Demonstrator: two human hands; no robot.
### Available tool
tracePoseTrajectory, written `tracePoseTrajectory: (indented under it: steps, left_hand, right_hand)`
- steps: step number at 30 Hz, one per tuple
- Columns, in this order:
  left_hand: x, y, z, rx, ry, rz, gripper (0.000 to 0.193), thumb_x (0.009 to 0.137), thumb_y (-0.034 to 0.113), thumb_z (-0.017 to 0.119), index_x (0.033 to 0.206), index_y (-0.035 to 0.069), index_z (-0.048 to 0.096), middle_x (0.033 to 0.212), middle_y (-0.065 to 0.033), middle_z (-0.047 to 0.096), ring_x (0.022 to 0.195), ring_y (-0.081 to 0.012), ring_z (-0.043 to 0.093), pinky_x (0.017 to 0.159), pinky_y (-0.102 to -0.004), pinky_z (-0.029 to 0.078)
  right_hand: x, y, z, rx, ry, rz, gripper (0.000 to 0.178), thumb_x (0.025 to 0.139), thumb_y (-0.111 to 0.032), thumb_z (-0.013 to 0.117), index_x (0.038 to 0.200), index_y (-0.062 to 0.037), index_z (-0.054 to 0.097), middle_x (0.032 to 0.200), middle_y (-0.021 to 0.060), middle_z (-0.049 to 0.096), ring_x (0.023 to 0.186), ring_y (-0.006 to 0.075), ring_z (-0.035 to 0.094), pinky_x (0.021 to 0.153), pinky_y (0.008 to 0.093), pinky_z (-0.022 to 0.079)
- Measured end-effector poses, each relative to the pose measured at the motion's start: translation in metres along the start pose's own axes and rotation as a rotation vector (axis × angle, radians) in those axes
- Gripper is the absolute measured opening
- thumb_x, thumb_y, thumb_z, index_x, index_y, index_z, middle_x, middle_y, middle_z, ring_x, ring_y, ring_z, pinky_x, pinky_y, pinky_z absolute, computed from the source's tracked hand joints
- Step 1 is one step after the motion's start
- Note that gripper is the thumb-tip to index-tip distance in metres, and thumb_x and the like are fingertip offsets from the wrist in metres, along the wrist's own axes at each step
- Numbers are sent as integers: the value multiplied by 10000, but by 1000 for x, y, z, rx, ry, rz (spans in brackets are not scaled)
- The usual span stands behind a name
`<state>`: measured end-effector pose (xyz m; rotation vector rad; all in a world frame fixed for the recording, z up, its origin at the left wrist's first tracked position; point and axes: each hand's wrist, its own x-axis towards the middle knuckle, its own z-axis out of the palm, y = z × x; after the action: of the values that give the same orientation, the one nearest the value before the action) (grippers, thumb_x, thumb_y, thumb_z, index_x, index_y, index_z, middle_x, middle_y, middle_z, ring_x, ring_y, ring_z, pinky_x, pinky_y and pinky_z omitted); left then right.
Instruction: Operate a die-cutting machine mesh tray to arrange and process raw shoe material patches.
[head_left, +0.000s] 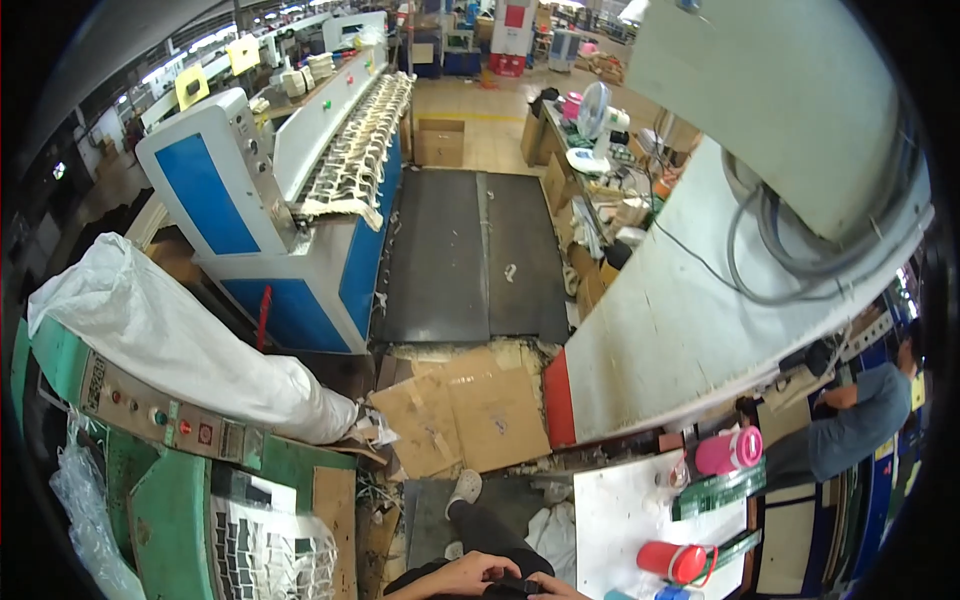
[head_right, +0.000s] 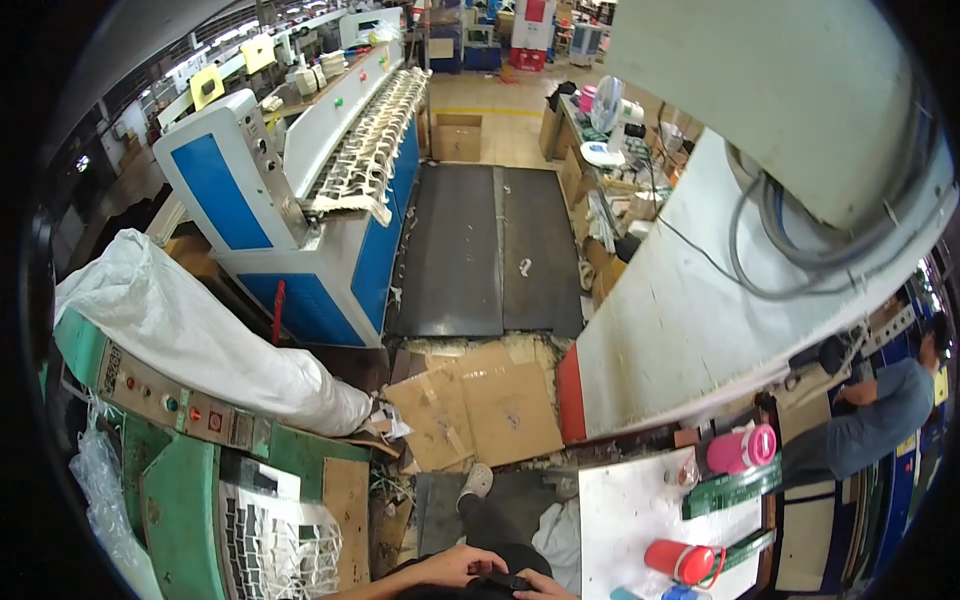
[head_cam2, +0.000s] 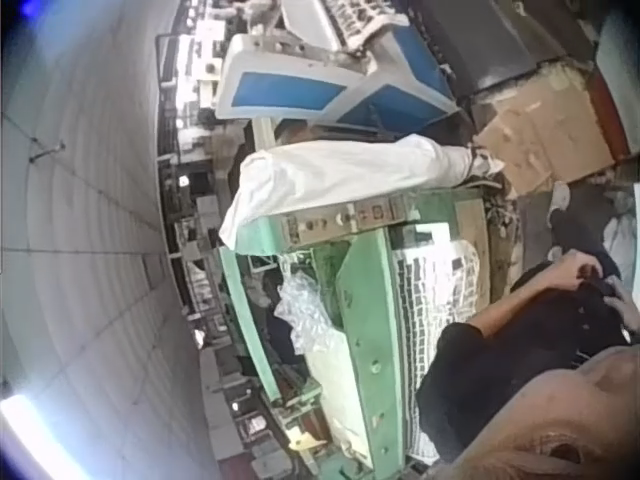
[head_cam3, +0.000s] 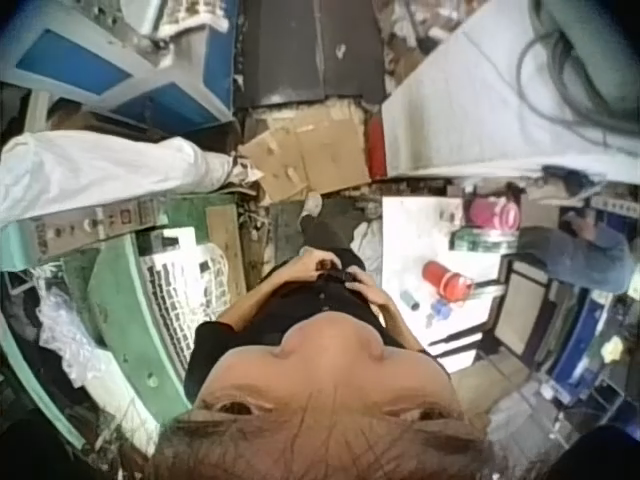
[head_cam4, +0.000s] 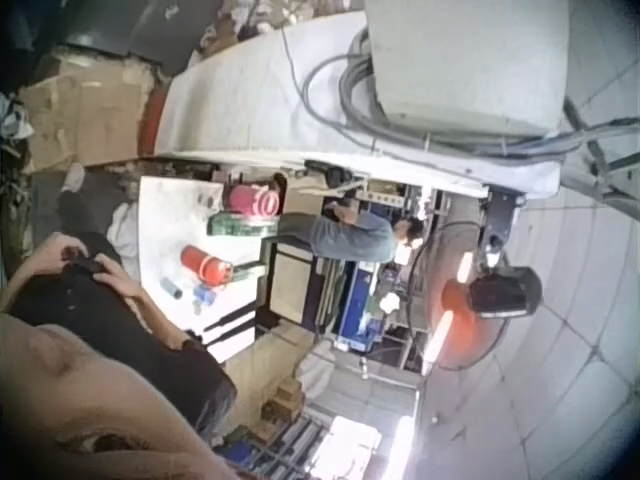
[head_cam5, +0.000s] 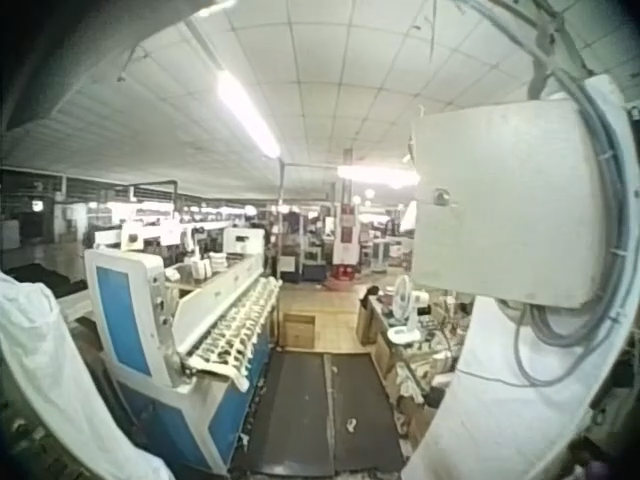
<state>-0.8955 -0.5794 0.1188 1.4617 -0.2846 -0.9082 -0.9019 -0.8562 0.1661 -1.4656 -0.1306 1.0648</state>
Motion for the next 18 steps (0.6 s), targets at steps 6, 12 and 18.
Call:
tracePoseTrajectory:
  steps: [6, 12, 18]
  left_hand:
    - [13, 13, -119, -242, -335, -109, 411, 1090, 172, 670, 1463, 32, 570, 1138, 18, 642, 1034, -70, 566, 917, -268, 475]
    - [34, 58, -216, -17, -170, 10, 341, 1008, 179, 758, 1318, 68, 672, 1066, -44, 704, 945, -111, 638, 825, -315, 546]
    - [109, 22, -342, 16, -71, -12, 277, 879, 68, 764, 1151, 61, 712, 834, 48, 634, 802, -53, 549, 715, -278, 472]
  right_hand:
    - [136, -80, -52, -272, -413, 30, 317, 947, -198, 769, 1183, -89, 589, 992, 48, 576, 900, 150, 545, 806, 355, 470]
    - [225, -108, -90, -535, -277, -101, 340, 826, -132, 864, 1053, -68, 619, 846, 56, 592, 780, 149, 551, 677, 363, 467]
    - [363, -127, -131, -131, -208, 230, 233, 957, -79, 802, 1144, -77, 664, 951, -39, 652, 843, 46, 588, 720, 238, 485]
